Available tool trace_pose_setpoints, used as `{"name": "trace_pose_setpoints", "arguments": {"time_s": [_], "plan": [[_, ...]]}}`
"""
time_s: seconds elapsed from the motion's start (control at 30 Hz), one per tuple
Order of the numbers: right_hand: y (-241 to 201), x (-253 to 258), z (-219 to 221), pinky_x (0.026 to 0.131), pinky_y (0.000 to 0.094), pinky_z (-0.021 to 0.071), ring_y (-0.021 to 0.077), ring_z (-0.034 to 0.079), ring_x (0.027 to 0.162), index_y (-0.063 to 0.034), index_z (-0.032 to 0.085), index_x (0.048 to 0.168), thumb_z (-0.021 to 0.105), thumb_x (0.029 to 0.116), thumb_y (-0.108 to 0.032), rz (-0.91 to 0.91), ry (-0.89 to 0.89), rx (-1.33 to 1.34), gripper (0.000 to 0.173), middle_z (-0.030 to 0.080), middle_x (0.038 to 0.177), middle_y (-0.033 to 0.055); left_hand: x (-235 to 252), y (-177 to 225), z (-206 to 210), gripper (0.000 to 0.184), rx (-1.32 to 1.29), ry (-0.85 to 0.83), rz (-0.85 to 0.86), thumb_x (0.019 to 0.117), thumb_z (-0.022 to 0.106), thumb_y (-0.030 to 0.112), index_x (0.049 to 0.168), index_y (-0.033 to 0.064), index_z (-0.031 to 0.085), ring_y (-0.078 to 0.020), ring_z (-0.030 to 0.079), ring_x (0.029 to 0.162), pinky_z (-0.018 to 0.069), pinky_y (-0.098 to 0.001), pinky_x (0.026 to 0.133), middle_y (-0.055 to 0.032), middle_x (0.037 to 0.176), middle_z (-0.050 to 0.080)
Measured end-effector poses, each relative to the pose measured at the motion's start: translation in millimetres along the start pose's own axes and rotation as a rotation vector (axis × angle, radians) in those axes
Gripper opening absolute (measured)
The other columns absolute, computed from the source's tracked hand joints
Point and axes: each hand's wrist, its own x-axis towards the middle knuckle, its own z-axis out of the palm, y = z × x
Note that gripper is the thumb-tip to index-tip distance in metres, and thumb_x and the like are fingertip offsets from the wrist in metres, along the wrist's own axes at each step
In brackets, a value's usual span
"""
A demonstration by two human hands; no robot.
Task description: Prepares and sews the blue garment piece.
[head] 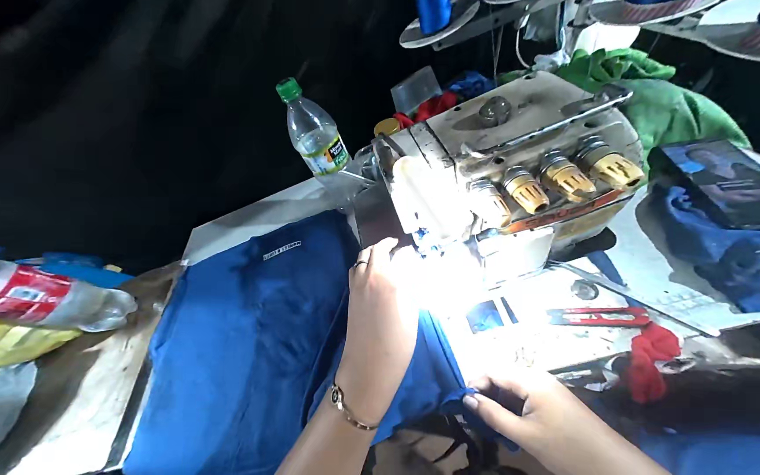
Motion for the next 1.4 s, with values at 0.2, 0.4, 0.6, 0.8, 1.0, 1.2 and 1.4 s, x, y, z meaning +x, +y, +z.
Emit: {"name": "trace_pose_setpoints", "arguments": {"time_s": [0.2, 0.4, 0.6, 0.8, 1.0, 1.2, 1.4], "plan": [[-1, -22, -11, 0.073, 0.0266, 0.0538, 0.0127, 0.065, 0.080, 0.0010, 0.072, 0.093, 0.066, 0.0939, -0.010, -0.003, -0.115, 0.017, 0.012, 0.069, 0.088, 0.0123, -42, 14, 15, 0.039, -0.035, 0.051, 0.007, 0.1054, 0.045, 0.022, 0.136, 0.0078, 0.065, -0.0215, 0.057, 0.131, 0.0451, -0.0423, 0.111, -0.0098, 0.138, 0.064], [6, -46, -17, 0.074, 0.0263, 0.0527, 0.0133, 0.063, 0.083, 0.0032, 0.070, 0.093, 0.065, 0.0964, -0.009, 0.082, -0.133, 0.112, 0.013, 0.066, 0.090, 0.0132, -60, 28, 22, 0.044, -0.054, 0.040, 0.087, 0.1065, 0.044, 0.033, 0.132, 0.0048, 0.068, -0.0267, 0.052, 0.138, 0.0360, -0.0514, 0.116, -0.0120, 0.141, 0.062], [6, -37, -22, 0.074, 0.0227, 0.0519, 0.0101, 0.063, 0.083, 0.0017, 0.071, 0.093, 0.066, 0.0960, -0.009, 0.015, -0.084, 0.082, 0.012, 0.067, 0.090, 0.0117, -47, 30, 30, 0.054, 0.017, 0.042, 0.075, 0.1056, 0.047, 0.044, 0.145, 0.0090, 0.059, -0.0313, 0.048, 0.141, 0.0332, -0.0535, 0.117, -0.0168, 0.151, 0.052], [12, -32, -19, 0.071, 0.0164, 0.0520, 0.0001, 0.063, 0.080, -0.0025, 0.072, 0.095, 0.064, 0.0967, -0.015, 0.076, -0.001, 0.085, 0.014, 0.070, 0.088, 0.0043, -33, 33, 33, 0.051, 0.021, 0.078, 0.060, 0.1042, 0.051, 0.041, 0.145, 0.0114, 0.059, -0.0300, 0.054, 0.134, 0.0398, -0.0490, 0.111, -0.0146, 0.145, 0.058], [7, -35, -23, 0.072, 0.0178, 0.0534, -0.0006, 0.063, 0.080, -0.0049, 0.071, 0.096, 0.065, 0.0982, -0.019, 0.081, 0.009, 0.115, 0.015, 0.070, 0.089, 0.0013, -87, -10, -16, 0.049, -0.248, 0.159, -0.219, 0.1082, 0.045, 0.037, 0.145, 0.0059, 0.055, -0.0303, 0.043, 0.145, 0.0380, -0.0496, 0.116, -0.0168, 0.156, 0.046], [18, -34, -21, 0.067, 0.0145, 0.0508, -0.0052, 0.061, 0.077, -0.0160, 0.072, 0.094, 0.064, 0.0968, -0.032, 0.157, 0.034, 0.054, 0.018, 0.068, 0.086, -0.0077, -192, -70, -32, 0.052, -0.254, -0.079, -0.475, 0.0899, 0.074, 0.028, 0.114, -0.0158, 0.059, -0.0609, 0.026, 0.143, 0.0150, -0.0710, 0.118, -0.0425, 0.146, 0.041], [4, -32, -34, 0.071, 0.0153, 0.0547, -0.0041, 0.064, 0.079, -0.0203, 0.073, 0.096, 0.069, 0.0966, -0.033, 0.124, -0.026, 0.273, 0.014, 0.070, 0.087, -0.0117, -197, -42, -68, 0.023, -1.169, -0.076, -0.624, 0.1040, 0.055, 0.017, 0.122, 0.0111, 0.068, -0.0074, 0.068, 0.108, 0.0538, -0.0314, 0.100, 0.0041, 0.113, 0.073]]}}
